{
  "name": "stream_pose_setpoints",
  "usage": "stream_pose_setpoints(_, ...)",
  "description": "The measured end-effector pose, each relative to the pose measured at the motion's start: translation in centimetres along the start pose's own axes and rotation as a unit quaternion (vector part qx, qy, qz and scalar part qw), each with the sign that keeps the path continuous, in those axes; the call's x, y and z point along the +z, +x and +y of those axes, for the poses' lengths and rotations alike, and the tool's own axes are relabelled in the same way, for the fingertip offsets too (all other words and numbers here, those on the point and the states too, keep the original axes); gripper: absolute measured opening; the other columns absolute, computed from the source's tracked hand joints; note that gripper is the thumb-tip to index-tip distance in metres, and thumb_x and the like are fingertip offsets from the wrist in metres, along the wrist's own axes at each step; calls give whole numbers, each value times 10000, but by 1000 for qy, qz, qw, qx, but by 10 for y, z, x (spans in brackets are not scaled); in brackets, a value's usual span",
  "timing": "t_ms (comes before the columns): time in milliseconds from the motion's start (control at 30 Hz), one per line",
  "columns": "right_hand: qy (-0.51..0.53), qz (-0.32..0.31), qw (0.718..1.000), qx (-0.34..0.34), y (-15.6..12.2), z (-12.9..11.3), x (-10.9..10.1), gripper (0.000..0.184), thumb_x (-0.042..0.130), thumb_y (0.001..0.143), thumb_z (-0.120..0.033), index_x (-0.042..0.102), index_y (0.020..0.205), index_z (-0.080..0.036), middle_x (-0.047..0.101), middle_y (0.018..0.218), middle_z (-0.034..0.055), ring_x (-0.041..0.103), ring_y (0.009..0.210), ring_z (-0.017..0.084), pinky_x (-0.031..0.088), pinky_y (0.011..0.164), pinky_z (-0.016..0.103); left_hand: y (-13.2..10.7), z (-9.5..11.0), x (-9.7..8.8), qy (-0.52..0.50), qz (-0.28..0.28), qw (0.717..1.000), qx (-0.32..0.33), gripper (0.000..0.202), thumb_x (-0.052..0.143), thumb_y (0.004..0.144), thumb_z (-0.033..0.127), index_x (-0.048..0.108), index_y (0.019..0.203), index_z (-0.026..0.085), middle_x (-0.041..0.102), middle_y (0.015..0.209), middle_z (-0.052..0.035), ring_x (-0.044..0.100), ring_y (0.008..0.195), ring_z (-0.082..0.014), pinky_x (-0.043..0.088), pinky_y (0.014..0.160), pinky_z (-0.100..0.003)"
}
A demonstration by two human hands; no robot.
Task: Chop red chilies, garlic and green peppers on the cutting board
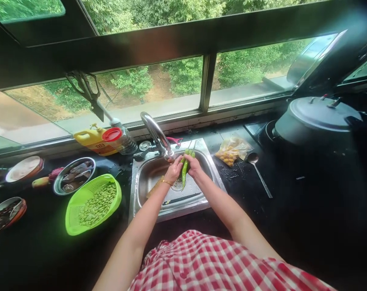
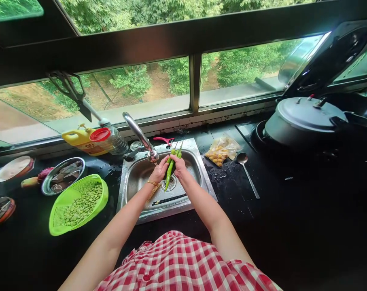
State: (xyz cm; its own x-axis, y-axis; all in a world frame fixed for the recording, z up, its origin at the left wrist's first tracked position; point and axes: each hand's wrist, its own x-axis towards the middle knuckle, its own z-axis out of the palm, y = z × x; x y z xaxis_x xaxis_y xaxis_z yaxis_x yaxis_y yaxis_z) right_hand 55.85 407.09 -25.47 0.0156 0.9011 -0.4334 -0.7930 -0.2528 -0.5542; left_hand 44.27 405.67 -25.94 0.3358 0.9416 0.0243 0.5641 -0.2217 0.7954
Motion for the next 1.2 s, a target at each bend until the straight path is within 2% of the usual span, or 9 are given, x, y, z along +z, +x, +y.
stream_pose_setpoints(100, -7, -19, 1000, 18, 8, -17, -10, 52, 601, 678, -218, 561, 670, -187, 612, 567, -9, 613, 637, 158, 507, 666, 294, -11, -17, -11, 96, -40, 994, -26, 367, 337, 872, 379, 511, 1145, 205, 616, 1063, -84, 566, 997, -223, 385, 881, -338)
stream_pose_setpoints(200, -10, -46, 999, 25, 15, -27, -23, 99, 586, 706, -274, 579, 700, -176, 638, 609, 24, 629, 705, 190, 516, 673, 320, -29, -39, -23, 154, -69, 984, -63, 301, 331, 871, 348, 582, 967, 211, 645, 855, -64, 593, 859, -205, 406, 817, -326)
stream_pose_setpoints(333, -17, -55, 997, 49, 19, -20, -33, 97, 613, 678, -253, 592, 710, -164, 648, 622, 32, 629, 711, 194, 512, 673, 320, -40, -52, -30, 158, -22, 986, -40, 304, 394, 828, 251, 568, 1073, 204, 594, 1117, -79, 513, 1056, -206, 345, 945, -374)
stream_pose_setpoints(500, -71, -69, 993, 68, 9, 21, -22, 126, 668, 594, -196, 609, 697, -153, 646, 620, 7, 603, 634, 154, 481, 645, 279, -19, -39, -11, -18, 8, 997, -69, 404, 375, 854, 297, 483, 1218, 161, 519, 1242, -104, 461, 1148, -213, 301, 1012, -377)
stream_pose_setpoints(700, -75, -71, 994, 23, -3, 51, -18, 287, 728, 529, -240, 585, 767, -168, 644, 683, -34, 567, 615, 103, 448, 629, 223, -1, -36, 12, -237, 54, 962, -121, 405, 382, 864, 392, 467, 1160, 129, 566, 1139, -116, 504, 1083, -214, 383, 944, -367)
stream_pose_setpoints(867, -40, 7, 999, 32, 8, 47, -22, 288, 707, 600, -389, 532, 699, -184, 591, 586, -45, 541, 533, 93, 448, 582, 227, -13, -35, 13, -159, 22, 981, -108, 515, 525, 788, 411, 395, 1215, 155, 492, 1224, -122, 462, 1138, -218, 310, 1005, -385)
stream_pose_setpoints(967, -28, -9, 998, 50, 10, 45, -22, 277, 688, 635, -401, 551, 718, -175, 606, 609, -25, 565, 566, 106, 460, 602, 239, -18, -35, 12, -149, 2, 987, -63, 632, 608, 728, 363, 339, 1264, 164, 400, 1321, -125, 390, 1212, -216, 250, 1046, -372)
stream_pose_setpoints(1067, -49, -37, 997, 51, 7, 42, -23, 254, 734, 591, -288, 577, 748, -166, 622, 641, -22, 570, 579, 108, 463, 596, 238, -18, -38, 10, -209, 18, 973, -95, 495, 565, 757, 366, 425, 1179, 148, 512, 1204, -125, 490, 1105, -210, 346, 971, -370)
stream_pose_setpoints(1200, -80, 7, 995, 58, 4, 32, -27, 199, 684, 670, -317, 569, 650, -157, 580, 541, -23, 524, 483, 96, 452, 517, 238, -13, -35, 6, -233, 88, 954, -165, 363, 652, 671, 327, 554, 965, 139, 631, 955, -91, 573, 923, -199, 429, 837, -326)
